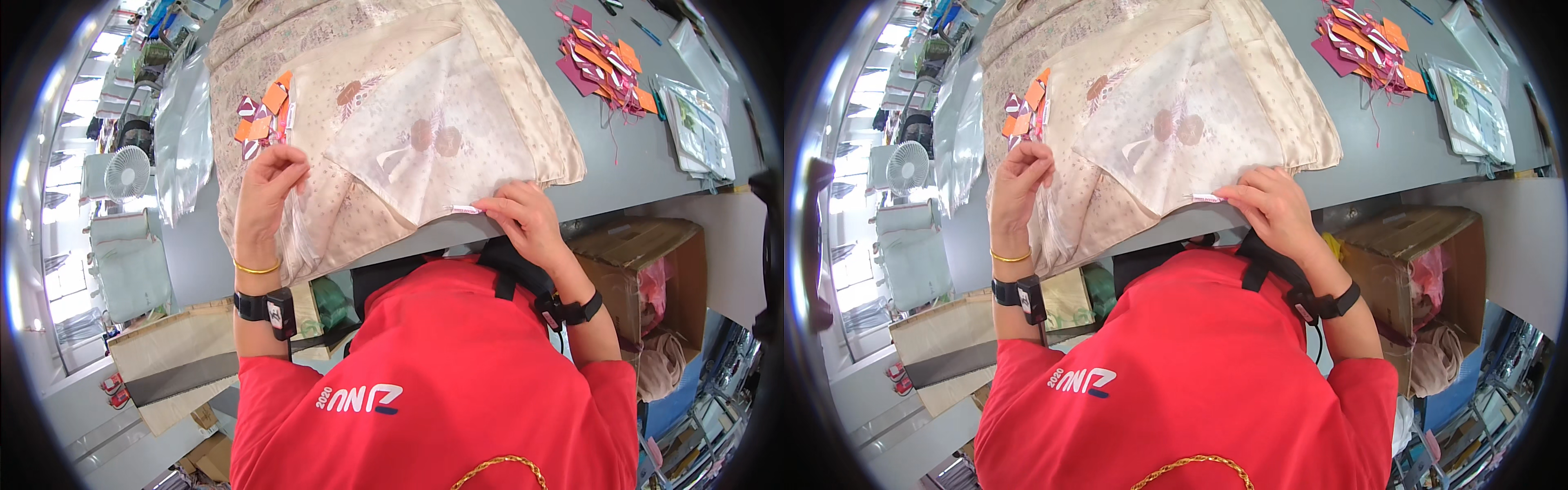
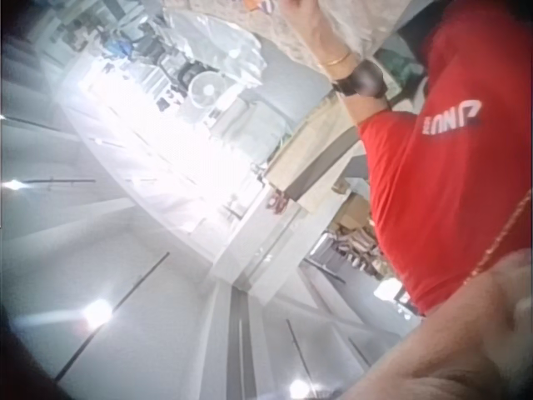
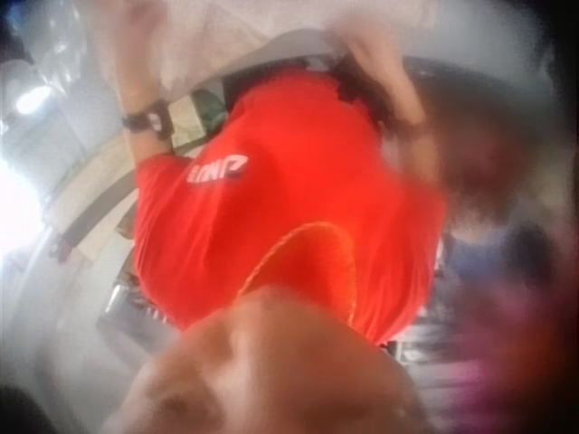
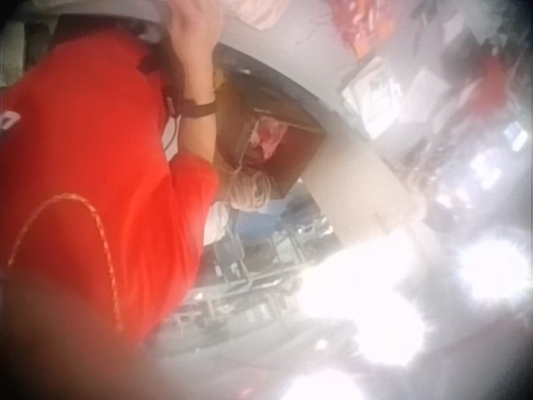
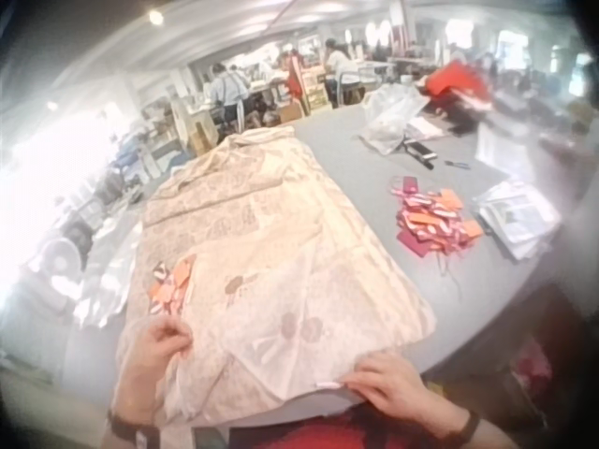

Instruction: The person repeatedly picks up small rectangular tags and uses a pink tool to attach them to the edges of a patterned fabric on a table. The person handles the tags one at a time, aligning and securing each tag along the fabric's edge.

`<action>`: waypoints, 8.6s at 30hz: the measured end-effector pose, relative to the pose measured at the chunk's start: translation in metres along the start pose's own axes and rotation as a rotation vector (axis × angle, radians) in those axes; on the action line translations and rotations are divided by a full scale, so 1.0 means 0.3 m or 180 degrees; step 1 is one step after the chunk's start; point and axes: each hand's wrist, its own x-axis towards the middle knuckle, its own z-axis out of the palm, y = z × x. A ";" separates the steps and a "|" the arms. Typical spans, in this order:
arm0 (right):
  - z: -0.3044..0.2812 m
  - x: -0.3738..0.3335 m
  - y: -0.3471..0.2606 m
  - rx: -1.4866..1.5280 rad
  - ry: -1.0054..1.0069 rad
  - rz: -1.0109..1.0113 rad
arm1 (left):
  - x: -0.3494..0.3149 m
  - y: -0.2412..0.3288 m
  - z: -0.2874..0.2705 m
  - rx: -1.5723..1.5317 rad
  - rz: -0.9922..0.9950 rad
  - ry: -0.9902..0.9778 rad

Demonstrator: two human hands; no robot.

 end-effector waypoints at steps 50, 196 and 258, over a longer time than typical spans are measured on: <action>-0.019 -0.019 0.036 0.1564 -0.0189 0.0581 | 0.009 -0.134 0.500 -0.0492 -0.0493 -0.1368; -0.044 -0.045 -0.046 0.2052 0.0423 0.1461 | 0.030 -0.233 0.607 0.1308 0.0602 -0.1408; 0.032 0.075 -0.018 0.2073 -0.0442 0.2043 | -0.023 -0.168 0.581 0.0110 -0.0606 -0.1291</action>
